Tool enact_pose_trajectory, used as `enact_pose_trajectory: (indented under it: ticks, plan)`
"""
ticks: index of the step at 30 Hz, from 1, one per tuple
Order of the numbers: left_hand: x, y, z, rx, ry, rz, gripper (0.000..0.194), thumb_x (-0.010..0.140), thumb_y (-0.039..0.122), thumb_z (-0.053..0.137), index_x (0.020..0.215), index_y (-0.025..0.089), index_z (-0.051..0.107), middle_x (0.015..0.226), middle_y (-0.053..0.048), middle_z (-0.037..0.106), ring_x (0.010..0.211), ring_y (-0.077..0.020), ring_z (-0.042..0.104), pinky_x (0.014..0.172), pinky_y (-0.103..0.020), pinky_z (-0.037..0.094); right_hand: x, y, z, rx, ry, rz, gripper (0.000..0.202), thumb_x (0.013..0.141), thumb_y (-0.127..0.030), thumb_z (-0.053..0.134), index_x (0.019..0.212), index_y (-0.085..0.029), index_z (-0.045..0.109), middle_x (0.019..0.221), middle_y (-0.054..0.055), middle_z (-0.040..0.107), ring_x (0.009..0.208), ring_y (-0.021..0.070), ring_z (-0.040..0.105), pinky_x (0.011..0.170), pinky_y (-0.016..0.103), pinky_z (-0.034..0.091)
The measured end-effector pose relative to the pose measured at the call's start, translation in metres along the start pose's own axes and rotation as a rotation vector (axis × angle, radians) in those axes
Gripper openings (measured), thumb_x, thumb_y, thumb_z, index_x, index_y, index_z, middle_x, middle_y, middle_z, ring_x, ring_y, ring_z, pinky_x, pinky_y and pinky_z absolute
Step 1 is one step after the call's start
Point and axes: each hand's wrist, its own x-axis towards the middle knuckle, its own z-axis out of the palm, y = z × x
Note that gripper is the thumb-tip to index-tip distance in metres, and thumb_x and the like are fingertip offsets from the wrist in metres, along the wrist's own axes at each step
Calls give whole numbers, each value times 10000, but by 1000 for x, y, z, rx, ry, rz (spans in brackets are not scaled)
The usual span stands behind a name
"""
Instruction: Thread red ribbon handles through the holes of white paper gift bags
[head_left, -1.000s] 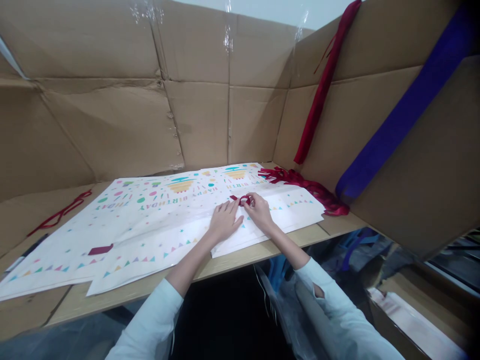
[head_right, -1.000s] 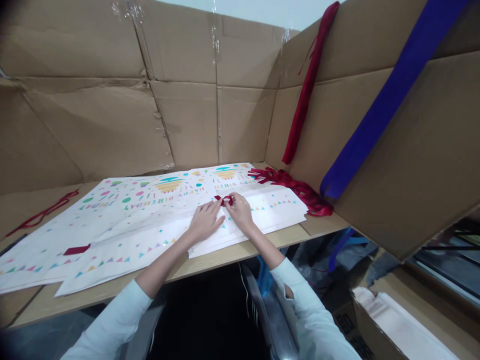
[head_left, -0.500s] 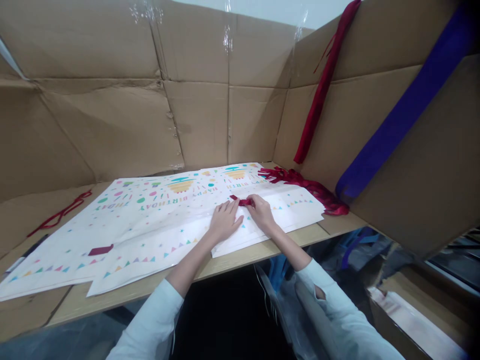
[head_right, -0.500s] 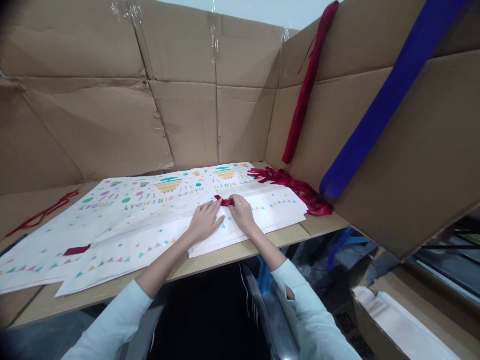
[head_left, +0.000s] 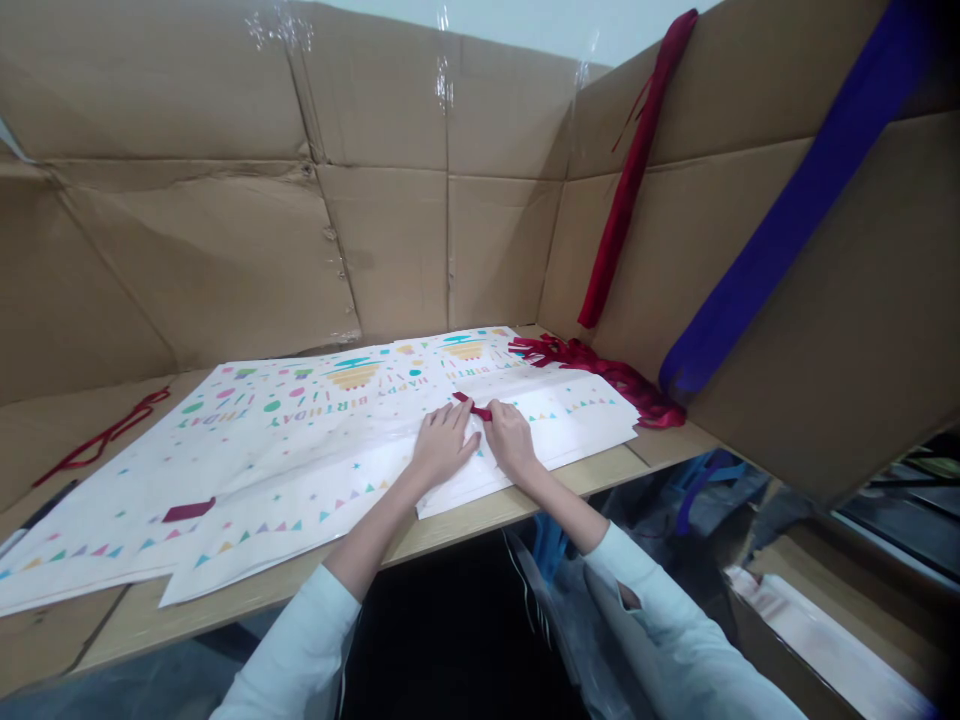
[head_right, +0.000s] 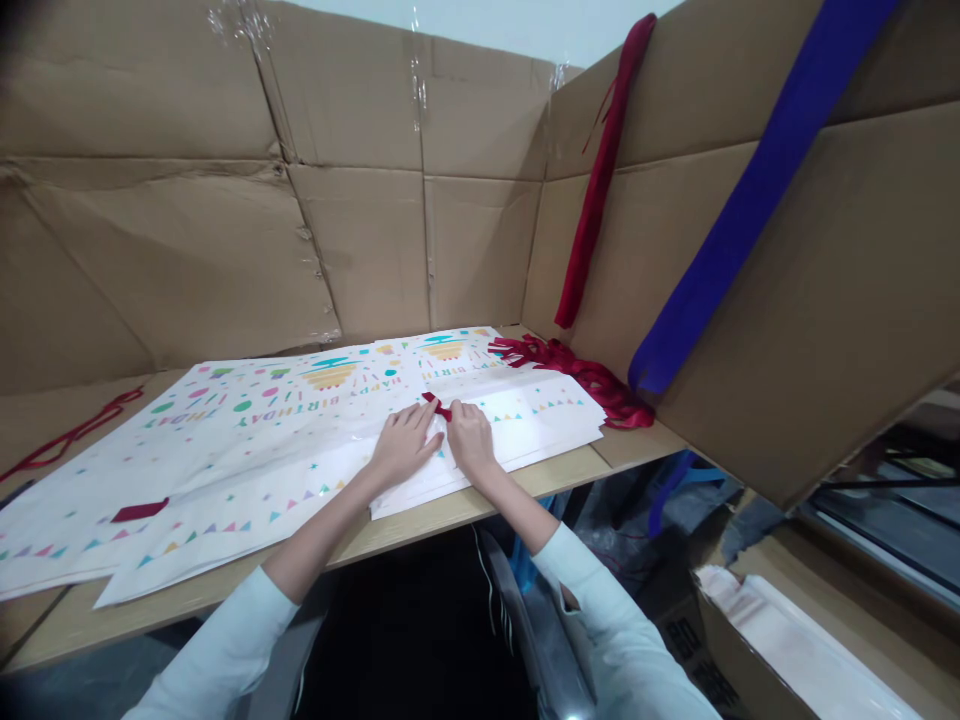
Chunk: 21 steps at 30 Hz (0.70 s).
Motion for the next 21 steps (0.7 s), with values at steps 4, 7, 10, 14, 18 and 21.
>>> enact_pose_trajectory:
  ticks: [4, 7, 10, 14, 18, 21]
  plan:
    - [1, 1, -2, -11, -10, -11, 586, 902, 444, 284, 1400, 134, 270, 1348, -57, 428, 1223, -219, 357, 962, -370, 297, -2, -9, 0, -34, 7, 86, 93, 820, -77, 412, 787, -154, 451, 779, 109, 572, 764, 220, 517, 692, 295, 349]
    - [2, 1, -3, -14, -21, -12, 583, 905, 444, 276, 1398, 134, 271, 1342, -60, 434, 1216, -221, 363, 955, -373, 303, 3, -4, -3, -7, -7, 121, 58, 831, -115, 426, 824, -150, 472, 757, 92, 588, 755, 220, 534, 710, 305, 338]
    - [2, 1, -3, -6, -14, -10, 579, 910, 444, 265, 1397, 131, 272, 1332, -70, 443, 1213, -222, 366, 954, -375, 303, 7, 4, -6, 49, -24, 137, 105, 819, -120, 439, 904, -147, 495, 740, 66, 599, 728, 203, 543, 718, 298, 332]
    - [2, 2, -2, 7, -9, -14, 572, 912, 438, 259, 1395, 133, 281, 1338, -75, 436, 1211, -228, 369, 948, -378, 305, 10, 12, -9, 128, -43, 135, 103, 788, -151, 484, 891, -153, 498, 790, 58, 599, 752, 194, 538, 690, 276, 336]
    - [2, 3, -2, 1, 6, -6, 577, 910, 438, 274, 1395, 126, 280, 1325, -73, 449, 1199, -228, 377, 942, -376, 308, 12, 11, -7, 96, -19, 168, 72, 753, -154, 496, 823, -162, 482, 754, 45, 570, 724, 194, 505, 656, 278, 321]
    - [3, 5, -3, -13, 2, -8, 577, 909, 442, 279, 1393, 129, 285, 1323, -65, 454, 1197, -225, 376, 945, -376, 306, 17, 10, -3, 101, 29, 153, 91, 703, -105, 474, 769, -165, 454, 760, 47, 536, 758, 194, 477, 668, 280, 324]
